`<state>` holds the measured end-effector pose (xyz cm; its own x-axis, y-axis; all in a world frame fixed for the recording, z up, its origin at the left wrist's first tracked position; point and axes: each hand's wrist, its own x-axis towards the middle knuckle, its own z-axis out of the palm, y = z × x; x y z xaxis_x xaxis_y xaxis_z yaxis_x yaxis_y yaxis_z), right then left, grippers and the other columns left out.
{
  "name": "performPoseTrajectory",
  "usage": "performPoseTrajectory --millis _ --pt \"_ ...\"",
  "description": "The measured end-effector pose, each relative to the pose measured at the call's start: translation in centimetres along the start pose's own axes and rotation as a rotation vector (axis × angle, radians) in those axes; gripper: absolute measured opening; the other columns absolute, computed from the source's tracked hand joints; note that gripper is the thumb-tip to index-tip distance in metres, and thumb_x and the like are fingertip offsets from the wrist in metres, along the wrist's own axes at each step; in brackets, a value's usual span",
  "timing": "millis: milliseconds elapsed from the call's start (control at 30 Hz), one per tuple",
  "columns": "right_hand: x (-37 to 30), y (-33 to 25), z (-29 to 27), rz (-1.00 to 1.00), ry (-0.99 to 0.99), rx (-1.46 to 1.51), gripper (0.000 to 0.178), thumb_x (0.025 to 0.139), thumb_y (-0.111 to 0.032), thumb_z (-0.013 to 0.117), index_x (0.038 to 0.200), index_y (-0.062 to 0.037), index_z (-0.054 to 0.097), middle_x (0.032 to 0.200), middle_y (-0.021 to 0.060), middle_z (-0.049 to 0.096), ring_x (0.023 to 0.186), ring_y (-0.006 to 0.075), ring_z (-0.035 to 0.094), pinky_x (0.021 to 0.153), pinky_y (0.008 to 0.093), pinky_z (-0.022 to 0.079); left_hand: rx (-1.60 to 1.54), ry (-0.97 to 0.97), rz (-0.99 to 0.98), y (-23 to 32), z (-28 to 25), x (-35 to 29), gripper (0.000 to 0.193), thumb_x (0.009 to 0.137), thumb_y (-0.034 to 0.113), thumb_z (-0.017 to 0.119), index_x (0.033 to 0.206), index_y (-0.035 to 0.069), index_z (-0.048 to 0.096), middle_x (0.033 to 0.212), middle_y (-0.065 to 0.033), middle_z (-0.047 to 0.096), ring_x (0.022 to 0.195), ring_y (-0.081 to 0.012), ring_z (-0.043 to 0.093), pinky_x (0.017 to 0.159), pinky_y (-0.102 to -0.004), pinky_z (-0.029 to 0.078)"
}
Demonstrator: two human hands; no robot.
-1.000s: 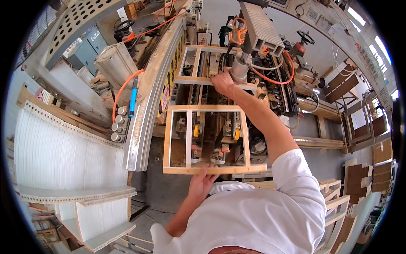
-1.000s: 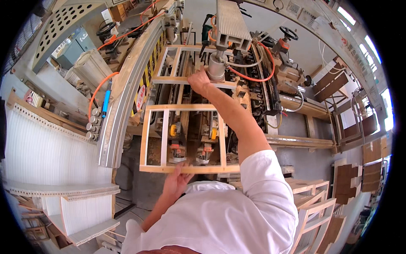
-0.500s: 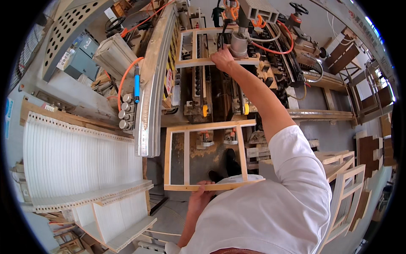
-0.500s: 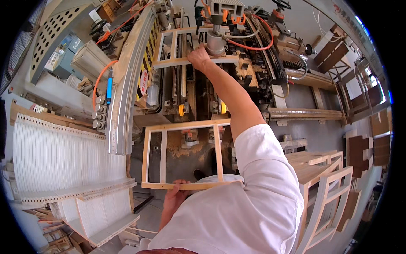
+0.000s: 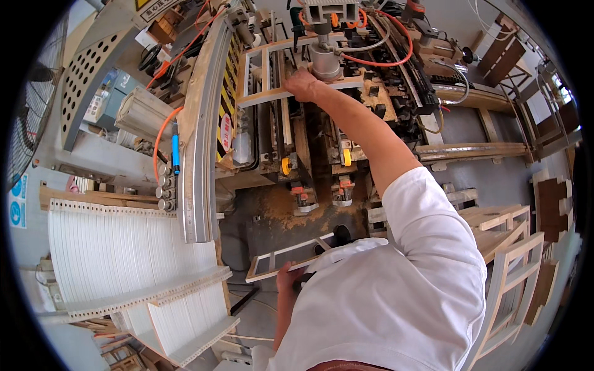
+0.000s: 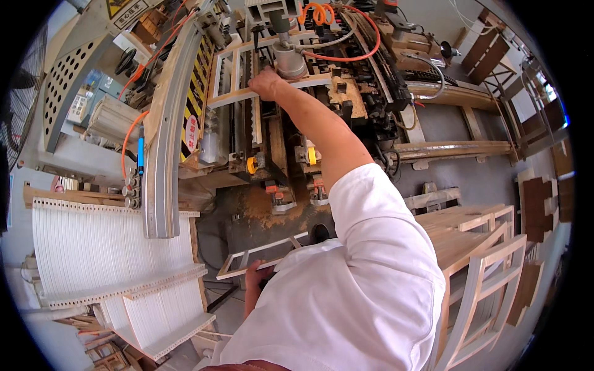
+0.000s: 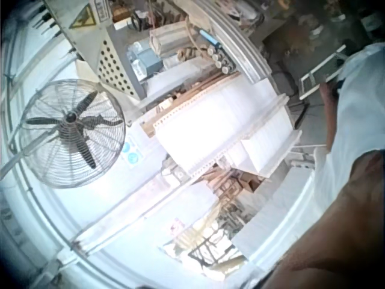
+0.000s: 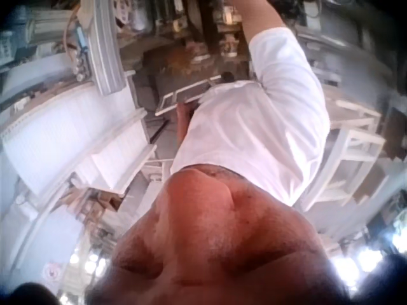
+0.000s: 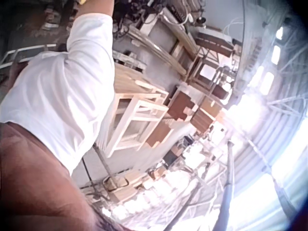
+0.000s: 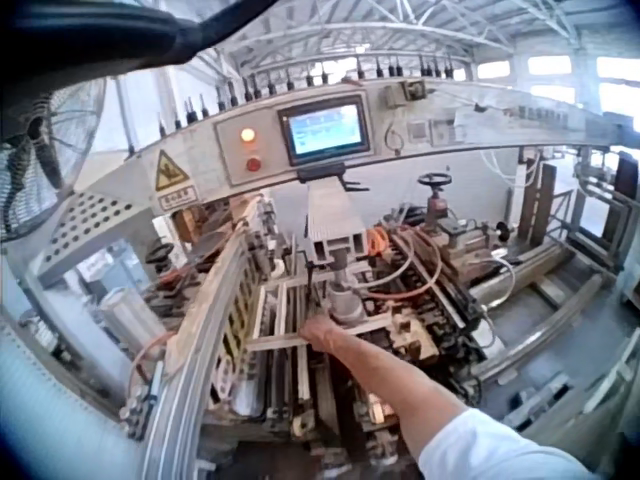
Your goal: The person repeatedly picks up rectangular wooden frames from a nearby stack and places them onto a woodworking machine. They align each frame under the machine's head and press a button to activate the tool, then remove the frame and return it to the stack. This cycle is performed continuously for multiple frames.
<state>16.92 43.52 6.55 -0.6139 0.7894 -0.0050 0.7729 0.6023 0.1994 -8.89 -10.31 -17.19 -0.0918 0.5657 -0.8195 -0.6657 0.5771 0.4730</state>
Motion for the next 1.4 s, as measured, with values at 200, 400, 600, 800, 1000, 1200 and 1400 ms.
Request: performPoseTrajectory --millis 200,400,600,800,1000,1200,1400 --pt "0.6 0.6 0.6 -0.058 -0.039 0.018 0.032 0.085 -0.012 0.059 0.115 -0.0042 0.053 0.095 0.0144 0.069 0.091 0.0336 0.066 0.084 0.0519 0.041 0.012 -0.024 -0.026 -0.9 1.9 1.8 0.029 0.089 0.024 0.059 0.102 -0.002 0.057 0.1 -0.014 0.06 0.097 -0.035 0.062 0.087 -0.0476 0.055" --pt "0.8 0.4 -0.3 -0.06 -0.116 -0.085 0.038 0.088 -0.011 0.059 0.123 -0.0014 0.05 0.102 0.0173 0.069 0.097 0.0362 0.065 0.099 0.0663 0.032 0.068 0.008 -0.017 -0.4 5.2 2.4 0.025 0.089 0.022 0.059 0.093 -0.003 0.056 0.096 -0.017 0.06 0.097 -0.0355 0.062 0.089 -0.0527 0.053" --pt "1.0 -0.3 0.7 -0.065 0.028 -0.193 0.039 0.088 -0.013 0.06 0.124 -0.0006 0.052 0.11 0.0196 0.064 0.109 0.0397 0.059 0.1 0.0743 0.026 -0.044 0.077 0.051 -1.5 4.0 0.0 0.02 0.088 0.02 0.059 0.092 0.001 0.057 0.095 -0.0129 0.06 0.094 -0.0317 0.063 0.085 -0.0497 0.055" --pt "-0.1 -0.3 -0.3 -0.011 0.06 -0.246 0.041 0.086 -0.018 0.062 0.123 -0.0001 0.054 0.108 0.0187 0.064 0.112 0.0406 0.056 0.101 0.073 0.026 -0.036 0.24 0.227 -0.3 6.8 -5.6 0.031 0.081 0.014 0.069 0.103 -0.006 0.06 0.097 -0.0151 0.062 0.087 -0.0288 0.065 0.074 -0.0384 0.059" --pt "0.2 -0.4 0.2 0.047 0.118 -0.244 0.047 0.077 -0.016 0.07 0.121 -0.0067 0.056 0.103 0.0129 0.064 0.106 0.0348 0.056 0.096 0.0639 0.029 -0.069 0.313 0.463 1.3 10.2 -11.5 0.027 0.083 0.008 0.067 0.105 -0.006 0.061 0.098 -0.014 0.063 0.087 -0.0249 0.065 0.074 -0.0367 0.058" --pt "0.6 -0.3 -0.3 0.015 0.076 -0.216 0.041 0.084 -0.014 0.064 0.122 -0.0027 0.055 0.11 0.0157 0.065 0.11 0.0375 0.056 0.101 0.0697 0.025 -0.064 0.28 0.642 2.3 10.3 -15.7 0.022 0.085 0.008 0.066 0.104 -0.003 0.063 0.097 -0.0125 0.064 0.09 -0.0215 0.064 0.076 -0.033 0.056" --pt "0.8 0.3 0.0 0.018 0.058 -0.212 0.041 0.081 -0.012 0.067 0.121 -0.0051 0.059 0.115 0.0133 0.065 0.112 0.0345 0.057 0.103 0.0628 0.027 0.202 0.312 0.832 3.9 7.7 -23.0 0.02 0.085 0.008 0.066 0.102 -0.001 0.064 0.098 -0.0094 0.066 0.092 -0.0162 0.061 0.083 -0.0292 0.05"
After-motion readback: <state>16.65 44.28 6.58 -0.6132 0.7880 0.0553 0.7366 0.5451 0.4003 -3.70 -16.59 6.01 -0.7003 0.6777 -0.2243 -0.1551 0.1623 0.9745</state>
